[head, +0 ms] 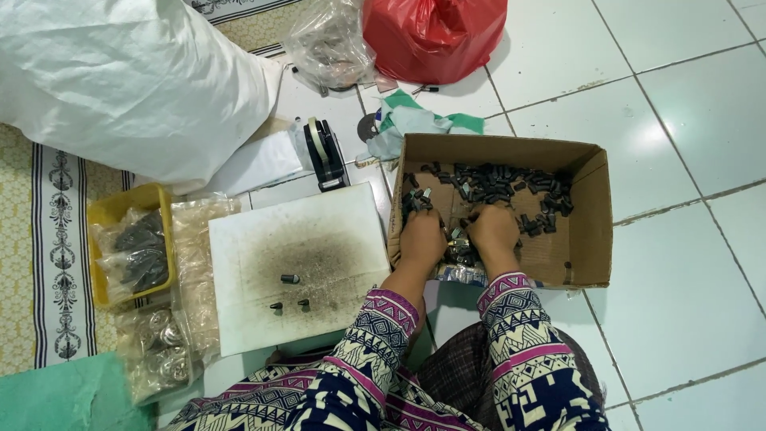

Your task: Assembling small black metal components by placing them into a specific arrangement on a white template board.

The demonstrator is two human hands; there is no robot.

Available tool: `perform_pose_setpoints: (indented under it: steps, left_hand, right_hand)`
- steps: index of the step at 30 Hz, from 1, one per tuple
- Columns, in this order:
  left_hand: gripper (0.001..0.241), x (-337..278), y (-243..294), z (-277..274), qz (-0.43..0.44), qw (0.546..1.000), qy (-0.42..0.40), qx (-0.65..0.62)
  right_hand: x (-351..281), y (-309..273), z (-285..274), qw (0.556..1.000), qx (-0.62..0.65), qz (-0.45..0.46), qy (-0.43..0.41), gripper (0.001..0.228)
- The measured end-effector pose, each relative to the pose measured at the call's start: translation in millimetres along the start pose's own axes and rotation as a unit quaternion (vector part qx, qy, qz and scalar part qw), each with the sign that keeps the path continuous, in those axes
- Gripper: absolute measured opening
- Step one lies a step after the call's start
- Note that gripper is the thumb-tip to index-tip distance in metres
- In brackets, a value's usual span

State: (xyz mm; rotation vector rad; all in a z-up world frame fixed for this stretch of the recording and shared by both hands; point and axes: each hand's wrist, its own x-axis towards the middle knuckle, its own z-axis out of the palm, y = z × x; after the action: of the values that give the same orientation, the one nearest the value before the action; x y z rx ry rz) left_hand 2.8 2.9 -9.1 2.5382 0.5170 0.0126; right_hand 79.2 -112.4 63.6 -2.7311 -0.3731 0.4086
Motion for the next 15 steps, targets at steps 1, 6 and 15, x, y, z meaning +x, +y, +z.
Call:
perform_pose_setpoints:
  steps: [1, 6, 15]
  left_hand:
    - [0.020, -1, 1, -2, 0.000, 1.000, -0.001, 0.000]
    - [0.017, -1, 1, -1, -0.003, 1.000, 0.003, 0.006]
    - [0.015, -2, 1, 3, 0.003, 1.000, 0.028, 0.008]
  right_hand:
    - [1, 3, 5, 1.000, 0.000, 0.001, -0.001, 0.016]
    - [8, 12, 19, 0.997, -0.043, -0.070, -0.002, 0.016]
    - [15, 18, 29, 0.996, -0.035, -0.046, -0.068, 0.027]
